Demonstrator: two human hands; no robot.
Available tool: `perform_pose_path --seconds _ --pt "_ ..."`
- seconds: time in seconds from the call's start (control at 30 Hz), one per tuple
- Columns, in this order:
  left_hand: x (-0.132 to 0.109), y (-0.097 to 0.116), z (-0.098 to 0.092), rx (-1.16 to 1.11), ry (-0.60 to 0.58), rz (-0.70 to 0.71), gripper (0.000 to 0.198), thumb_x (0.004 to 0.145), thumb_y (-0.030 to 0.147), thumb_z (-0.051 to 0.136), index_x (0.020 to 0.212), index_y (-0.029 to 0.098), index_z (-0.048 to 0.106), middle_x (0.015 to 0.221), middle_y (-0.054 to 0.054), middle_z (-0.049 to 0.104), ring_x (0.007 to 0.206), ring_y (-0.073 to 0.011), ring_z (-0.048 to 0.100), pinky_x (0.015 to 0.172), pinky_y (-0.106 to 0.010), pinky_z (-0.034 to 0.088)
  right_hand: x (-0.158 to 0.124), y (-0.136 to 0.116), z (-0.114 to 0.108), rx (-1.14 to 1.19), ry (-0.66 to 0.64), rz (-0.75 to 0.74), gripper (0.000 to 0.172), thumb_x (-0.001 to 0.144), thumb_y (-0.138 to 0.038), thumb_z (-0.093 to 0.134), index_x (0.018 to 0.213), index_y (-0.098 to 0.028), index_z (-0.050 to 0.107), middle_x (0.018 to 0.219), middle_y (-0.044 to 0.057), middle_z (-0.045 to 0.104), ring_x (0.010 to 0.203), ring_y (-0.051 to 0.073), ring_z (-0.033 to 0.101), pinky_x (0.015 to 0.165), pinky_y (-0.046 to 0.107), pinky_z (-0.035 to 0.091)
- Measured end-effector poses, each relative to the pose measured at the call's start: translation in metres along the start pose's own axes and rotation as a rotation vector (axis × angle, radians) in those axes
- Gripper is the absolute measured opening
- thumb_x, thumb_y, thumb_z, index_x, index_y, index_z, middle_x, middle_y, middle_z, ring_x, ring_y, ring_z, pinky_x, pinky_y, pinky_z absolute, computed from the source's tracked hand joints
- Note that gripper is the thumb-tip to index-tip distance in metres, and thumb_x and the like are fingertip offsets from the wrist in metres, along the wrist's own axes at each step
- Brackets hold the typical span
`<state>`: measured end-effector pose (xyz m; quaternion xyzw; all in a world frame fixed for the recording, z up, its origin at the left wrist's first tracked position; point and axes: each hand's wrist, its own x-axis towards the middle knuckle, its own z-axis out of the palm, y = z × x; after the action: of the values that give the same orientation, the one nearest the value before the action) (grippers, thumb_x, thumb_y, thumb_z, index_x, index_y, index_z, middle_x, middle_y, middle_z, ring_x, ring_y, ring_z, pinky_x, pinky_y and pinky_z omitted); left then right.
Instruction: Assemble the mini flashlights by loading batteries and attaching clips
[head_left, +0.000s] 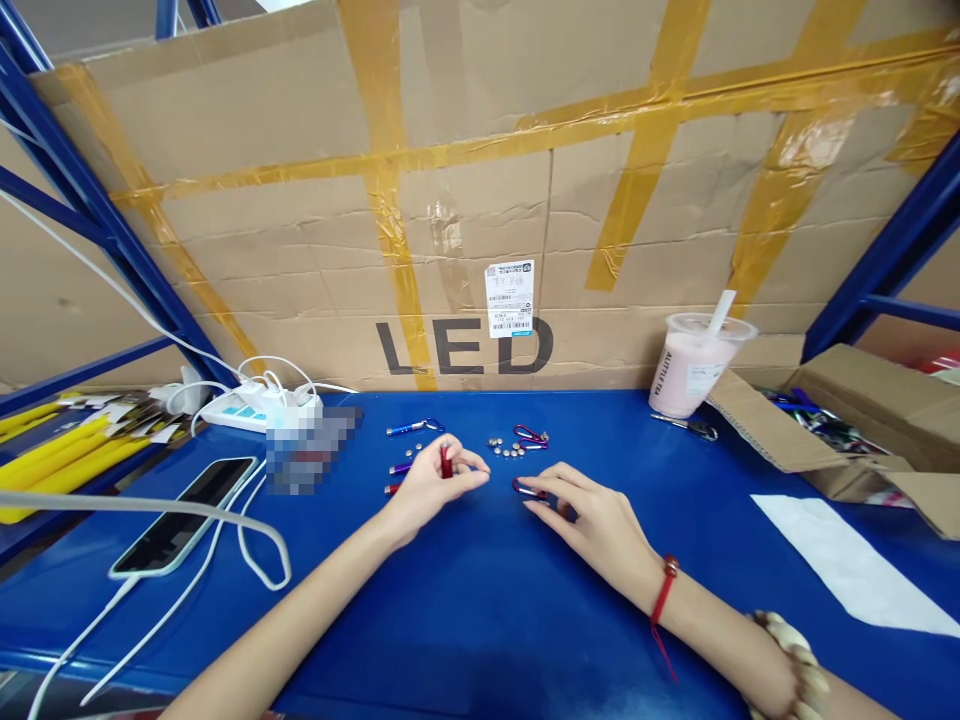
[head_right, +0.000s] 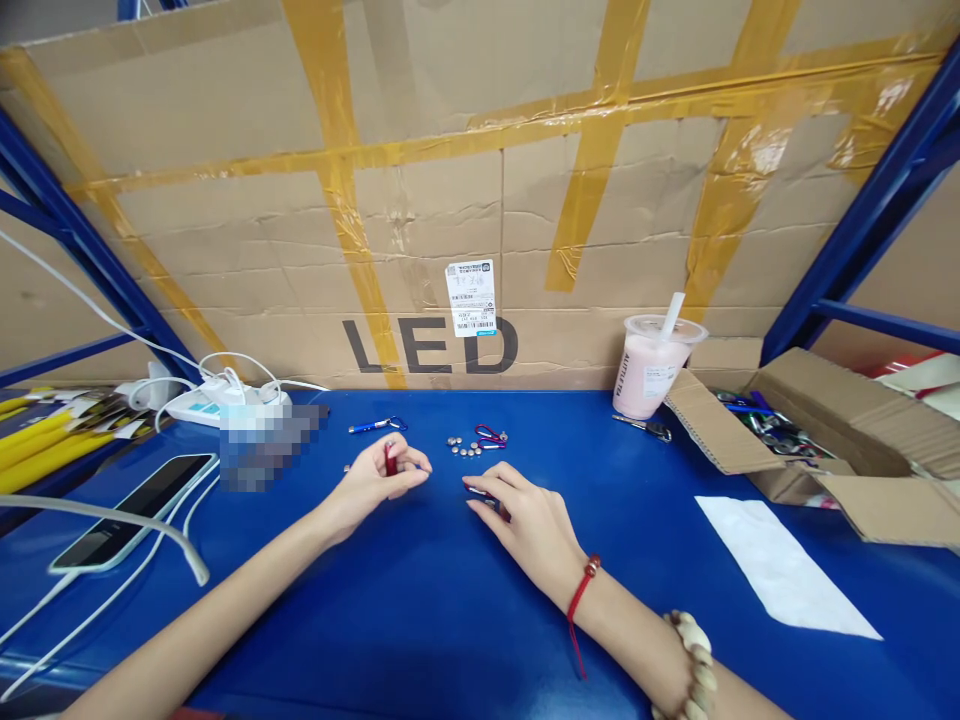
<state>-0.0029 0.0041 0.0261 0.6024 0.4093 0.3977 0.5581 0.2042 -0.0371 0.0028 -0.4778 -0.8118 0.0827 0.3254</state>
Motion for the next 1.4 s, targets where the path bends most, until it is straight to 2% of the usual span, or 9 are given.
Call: perform_pose_path --seconds 0.2,0.3,0.43,0.53,0.63,0.8,0.93,1.17,1.4 --pt "-0.013 -0.005 0.029 -0.368 -0.153 -0.204 0.056 0.056 0.034 0.079 0.069 0.02 0.026 0.07 0.002 0.056 0.052 -0.0041 0.041 0.044 -0.017 0.02 -0.002 -0.008 0.002 0.095 0.133 -0.158 0.024 0.085 -0.035 0.051 0.1 -0.024 0.066 0.09 0.003 0.064 0.06 0.007 0.059 0.057 0.018 0.047" --pt "-0.016 -0.004 0.033 -0.43 -0.164 -0.238 0.057 0.055 0.036 0.08 0.069 0.019 0.028 0.067 0.003 0.054 0.051 -0.0036 0.039 0.043 -0.018 0.02 -0.002 -0.011 0.002 0.138 0.197 -0.195 0.021 0.085 -0.032 0.052 0.092 -0.022 0.069 0.085 0.004 0.065 0.063 0.009 0.061 0.058 0.019 0.048" --pt "-0.016 -0.004 0.035 -0.424 -0.16 -0.244 0.057 0.055 0.038 0.08 0.069 0.019 0.028 0.066 0.003 0.052 0.05 -0.0032 0.037 0.044 -0.018 0.02 -0.002 -0.015 0.001 0.234 0.182 -0.132 0.02 0.082 -0.035 0.055 0.087 -0.021 0.07 0.08 0.003 0.064 0.052 0.007 0.055 0.049 0.019 0.046" --pt "-0.017 -0.005 0.035 -0.376 -0.176 -0.222 0.056 0.057 0.037 0.078 0.07 0.02 0.026 0.069 0.003 0.054 0.051 -0.0033 0.037 0.044 -0.018 0.021 -0.002 -0.017 0.001 0.282 0.158 -0.077 0.019 0.081 -0.036 0.057 0.084 -0.021 0.069 0.079 0.003 0.064 0.05 0.007 0.054 0.047 0.02 0.045" --pt "-0.017 -0.006 0.035 -0.264 -0.186 -0.128 0.052 0.063 0.04 0.074 0.07 0.02 0.026 0.074 0.002 0.055 0.052 -0.0036 0.037 0.046 -0.018 0.025 -0.002 -0.015 0.001 0.275 0.146 -0.08 0.018 0.08 -0.036 0.058 0.081 -0.021 0.068 0.079 0.003 0.065 0.051 0.008 0.055 0.048 0.02 0.045" --pt "-0.018 -0.015 0.034 0.008 -0.259 0.015 0.035 0.078 0.047 0.054 0.075 0.019 0.033 0.078 0.0 0.053 0.05 -0.0052 0.042 0.045 -0.02 0.03 -0.003 -0.01 -0.002 0.255 0.197 -0.087 0.013 0.081 -0.029 0.057 0.082 -0.022 0.068 0.08 0.003 0.065 0.063 0.01 0.059 0.054 0.02 0.046" --pt "-0.022 -0.017 0.036 0.201 -0.334 0.044 0.028 0.076 0.038 0.059 0.078 0.019 0.038 0.078 0.002 0.054 0.051 -0.0056 0.038 0.05 -0.021 0.031 -0.003 -0.008 -0.005 0.255 0.238 -0.048 0.015 0.083 -0.027 0.055 0.085 -0.022 0.069 0.081 0.003 0.065 0.064 0.011 0.059 0.052 0.02 0.045" --pt "-0.026 -0.015 0.04 0.358 -0.306 0.04 0.028 0.072 0.032 0.064 0.075 0.018 0.04 0.06 0.008 0.036 0.054 -0.0079 0.031 0.05 -0.02 0.027 -0.005 -0.013 0.002 0.313 0.095 -0.087 0.016 0.083 -0.028 0.055 0.086 -0.022 0.069 0.081 0.003 0.063 0.06 0.009 0.056 0.051 0.02 0.043" --pt "-0.026 -0.017 0.039 0.418 -0.32 0.064 0.026 0.073 0.03 0.062 0.075 0.018 0.039 0.064 0.007 0.034 0.055 -0.0072 0.03 0.05 -0.02 0.027 -0.004 -0.013 0.002 0.313 -0.016 -0.056 0.021 0.085 -0.032 0.052 0.089 -0.023 0.07 0.08 0.002 0.061 0.057 0.008 0.052 0.051 0.02 0.041"
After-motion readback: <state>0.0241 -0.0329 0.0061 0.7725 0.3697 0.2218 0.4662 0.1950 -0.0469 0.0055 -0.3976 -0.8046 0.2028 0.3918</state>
